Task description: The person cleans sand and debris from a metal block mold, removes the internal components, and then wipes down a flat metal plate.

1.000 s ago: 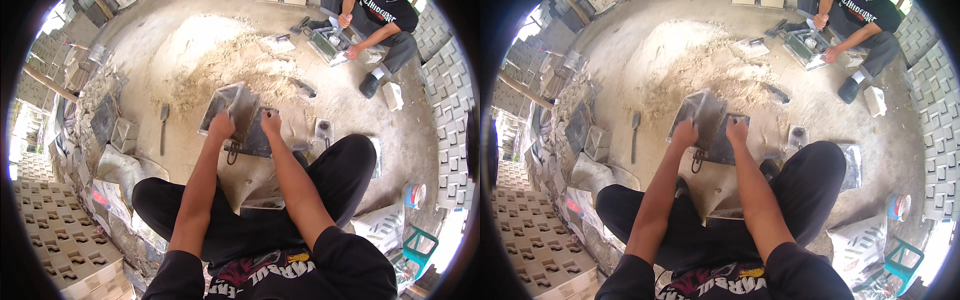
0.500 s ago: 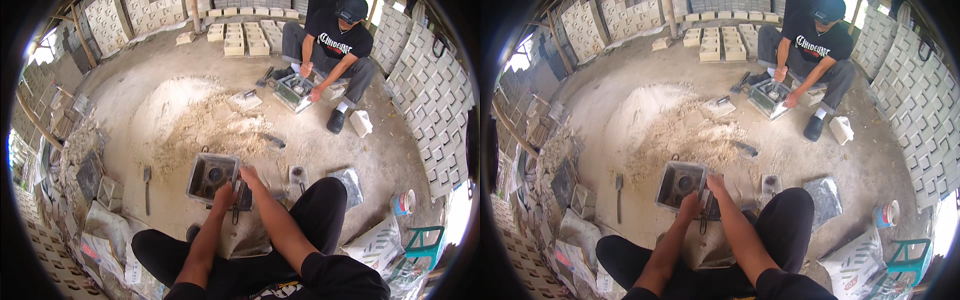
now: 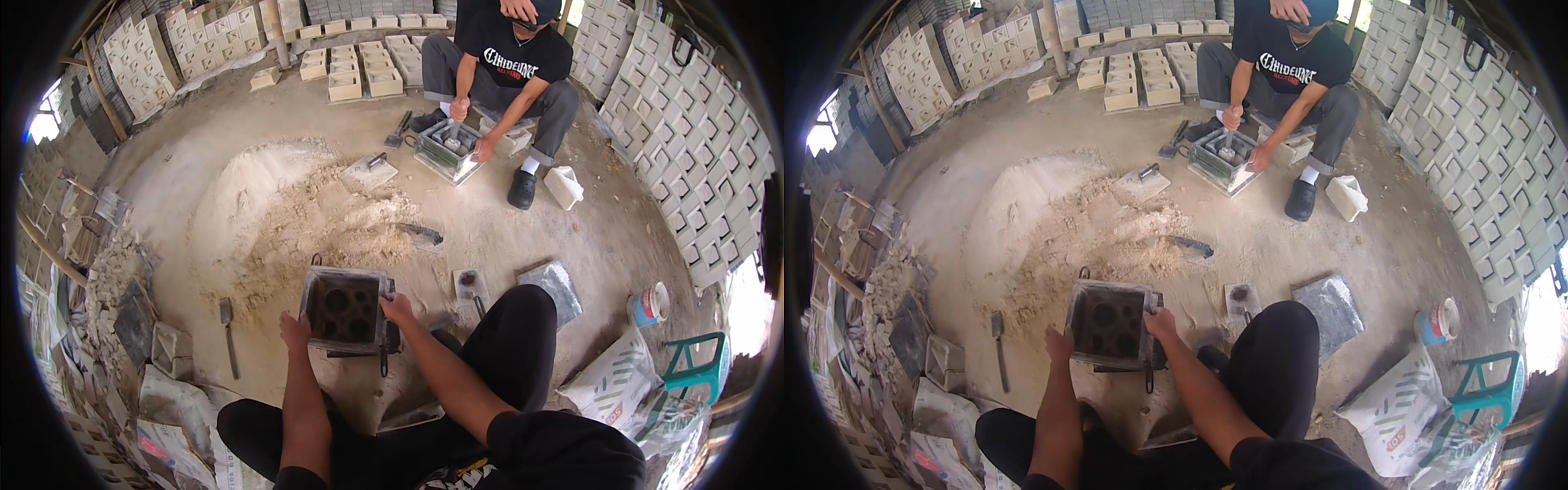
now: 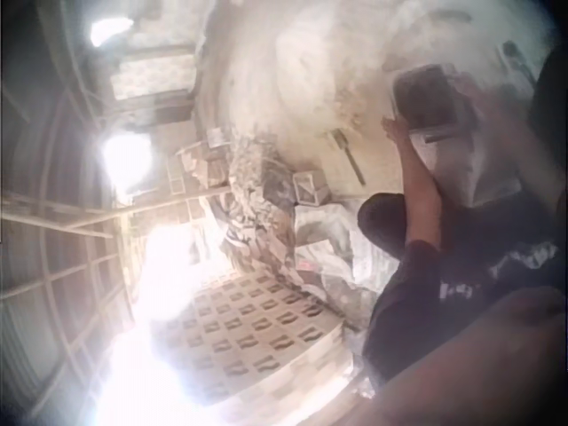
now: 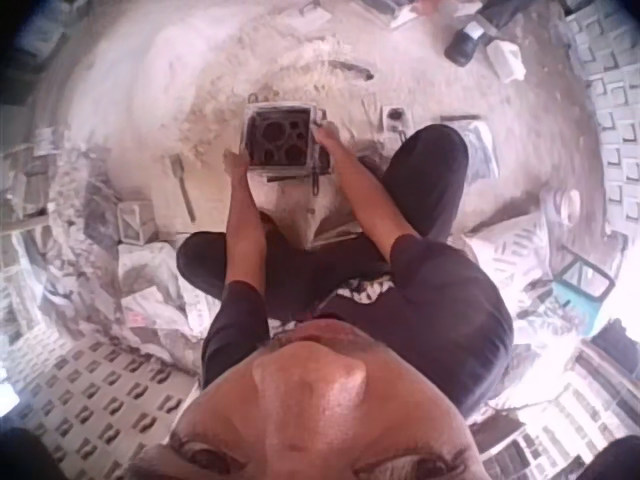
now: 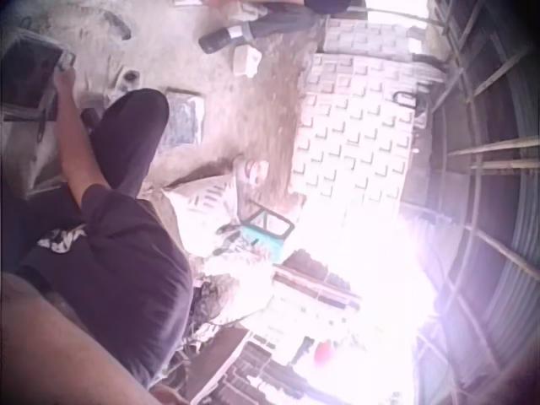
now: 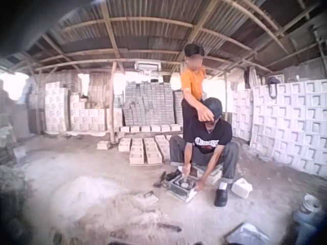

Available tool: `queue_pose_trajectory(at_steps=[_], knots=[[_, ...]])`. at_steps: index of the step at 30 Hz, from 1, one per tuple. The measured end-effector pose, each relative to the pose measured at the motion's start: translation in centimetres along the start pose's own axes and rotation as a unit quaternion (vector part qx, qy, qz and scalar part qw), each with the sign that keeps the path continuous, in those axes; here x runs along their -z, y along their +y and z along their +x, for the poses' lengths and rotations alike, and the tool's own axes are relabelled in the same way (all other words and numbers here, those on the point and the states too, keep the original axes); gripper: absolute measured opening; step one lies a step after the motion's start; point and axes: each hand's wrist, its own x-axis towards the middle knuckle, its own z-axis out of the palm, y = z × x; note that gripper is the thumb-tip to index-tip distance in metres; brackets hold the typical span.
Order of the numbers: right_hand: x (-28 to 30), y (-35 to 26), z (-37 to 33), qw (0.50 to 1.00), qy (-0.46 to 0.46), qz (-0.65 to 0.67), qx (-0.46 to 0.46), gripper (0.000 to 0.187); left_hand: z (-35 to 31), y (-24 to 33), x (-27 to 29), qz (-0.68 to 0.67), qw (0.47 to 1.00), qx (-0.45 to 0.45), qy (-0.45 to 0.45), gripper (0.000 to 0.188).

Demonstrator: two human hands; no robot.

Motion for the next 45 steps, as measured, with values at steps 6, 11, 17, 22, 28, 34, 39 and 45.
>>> queue_pose_trajectory(at_steps=[6, 11, 17, 22, 28, 34, 39, 45], knots=[[-0.4, -0.7, -0.2, 0.997, 0.036, -0.07, 0.023, 0.042, 1.3, -0.6, -1.2, -0.045, 0.984, 0.052, -0.166, 0.044], [0.4, 0.4, 0.7, 0.996, 0.05, -0.074, 0.0, 0.041, 0.1, 1.1, -0.3, -0.007, 0.974, 0.093, -0.205, 0.043], [2.0, 1.1, 2.5, 0.996, 0.082, -0.02, 0.041, 0.042, -1.4, 2.2, 0.6, 0.001, 0.957, 0.092, -0.276, 0.047], [2.1, 0.9, 0.4, 0.995, 0.066, -0.071, 0.038, 0.039, -1.9, 1.4, 1.1, 0.003, 0.953, 0.088, -0.29, 0.046], [1.7, 1.4, 1.0, 0.991, 0.095, -0.076, 0.062, 0.04, -1.9, 1.3, 0.7, -0.006, 0.964, 0.053, -0.26, 0.043], [2.3, 2.2, 1.3, 0.994, 0.083, -0.068, 0.036, 0.039, -2.3, 2.3, 1.0, -0.005, 0.963, 0.048, -0.265, 0.041], [3.7, -0.9, 2.0, 0.998, 0.055, -0.016, 0.01, 0.037, -2.1, 2.7, -0.2, -0.02, 0.978, 0.076, -0.191, 0.039], [5.5, -8.6, -1.0, 0.991, 0.104, 0.011, 0.089, 0.026, -1.5, 1.2, -0.9, -0.073, 0.964, 0.07, -0.247, 0.041]])
